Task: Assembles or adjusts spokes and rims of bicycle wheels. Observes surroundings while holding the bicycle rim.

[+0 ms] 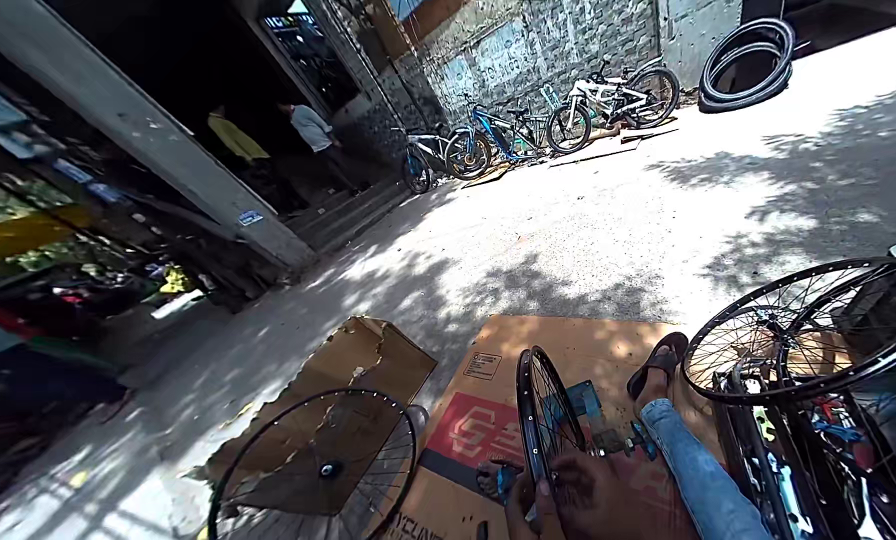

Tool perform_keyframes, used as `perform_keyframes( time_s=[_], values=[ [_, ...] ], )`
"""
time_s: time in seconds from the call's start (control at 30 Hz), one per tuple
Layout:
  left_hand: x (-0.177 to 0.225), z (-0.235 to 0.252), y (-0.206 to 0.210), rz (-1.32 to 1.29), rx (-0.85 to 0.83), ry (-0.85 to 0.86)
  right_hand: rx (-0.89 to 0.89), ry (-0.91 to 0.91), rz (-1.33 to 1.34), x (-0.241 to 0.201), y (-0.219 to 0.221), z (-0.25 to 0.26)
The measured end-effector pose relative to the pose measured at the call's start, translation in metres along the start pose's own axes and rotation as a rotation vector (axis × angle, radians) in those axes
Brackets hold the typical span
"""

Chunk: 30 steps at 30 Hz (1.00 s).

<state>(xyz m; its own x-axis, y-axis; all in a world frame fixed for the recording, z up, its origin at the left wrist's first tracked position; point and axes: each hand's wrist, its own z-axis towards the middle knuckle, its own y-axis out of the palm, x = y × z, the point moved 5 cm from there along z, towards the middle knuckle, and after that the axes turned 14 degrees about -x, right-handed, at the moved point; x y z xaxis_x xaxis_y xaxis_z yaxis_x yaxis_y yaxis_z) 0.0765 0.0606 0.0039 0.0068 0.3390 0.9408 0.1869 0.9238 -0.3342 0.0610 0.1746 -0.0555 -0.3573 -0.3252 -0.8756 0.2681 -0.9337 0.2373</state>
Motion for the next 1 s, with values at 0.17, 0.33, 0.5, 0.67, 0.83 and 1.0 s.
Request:
perform_keyframes(
  time_s=[0.17,0.33,0.5,0.67,0.83,1.0],
  values=[
    [-0.009,0.0,0.006,0.059,-0.005,-0.041,0.281,0.011,-0.368,-0.003,0.005,-0.003],
    [-0.011,0.017,0.001,-0.001,-0.039,-0.034,0.194,-0.238,-0.349,0.0,0.002,0.015],
    [-0.013,0.019,0.012,-0.087,-0.076,-0.044,-0.174,-0.072,0.02,-0.002,-0.034,0.007],
    [-0.015,0.018,0.013,-0.066,-0.079,0.015,-0.21,-0.02,0.128,-0.007,-0.045,0.015],
    [-0.041,-0.013,-0.002,0.05,-0.022,0.249,-0.039,0.05,-0.071,-0.004,-0.002,0.001],
    [-0.121,-0.082,0.011,0.184,0.069,0.416,-0.248,-0.367,-0.891,0.019,0.039,-0.068]
  ],
)
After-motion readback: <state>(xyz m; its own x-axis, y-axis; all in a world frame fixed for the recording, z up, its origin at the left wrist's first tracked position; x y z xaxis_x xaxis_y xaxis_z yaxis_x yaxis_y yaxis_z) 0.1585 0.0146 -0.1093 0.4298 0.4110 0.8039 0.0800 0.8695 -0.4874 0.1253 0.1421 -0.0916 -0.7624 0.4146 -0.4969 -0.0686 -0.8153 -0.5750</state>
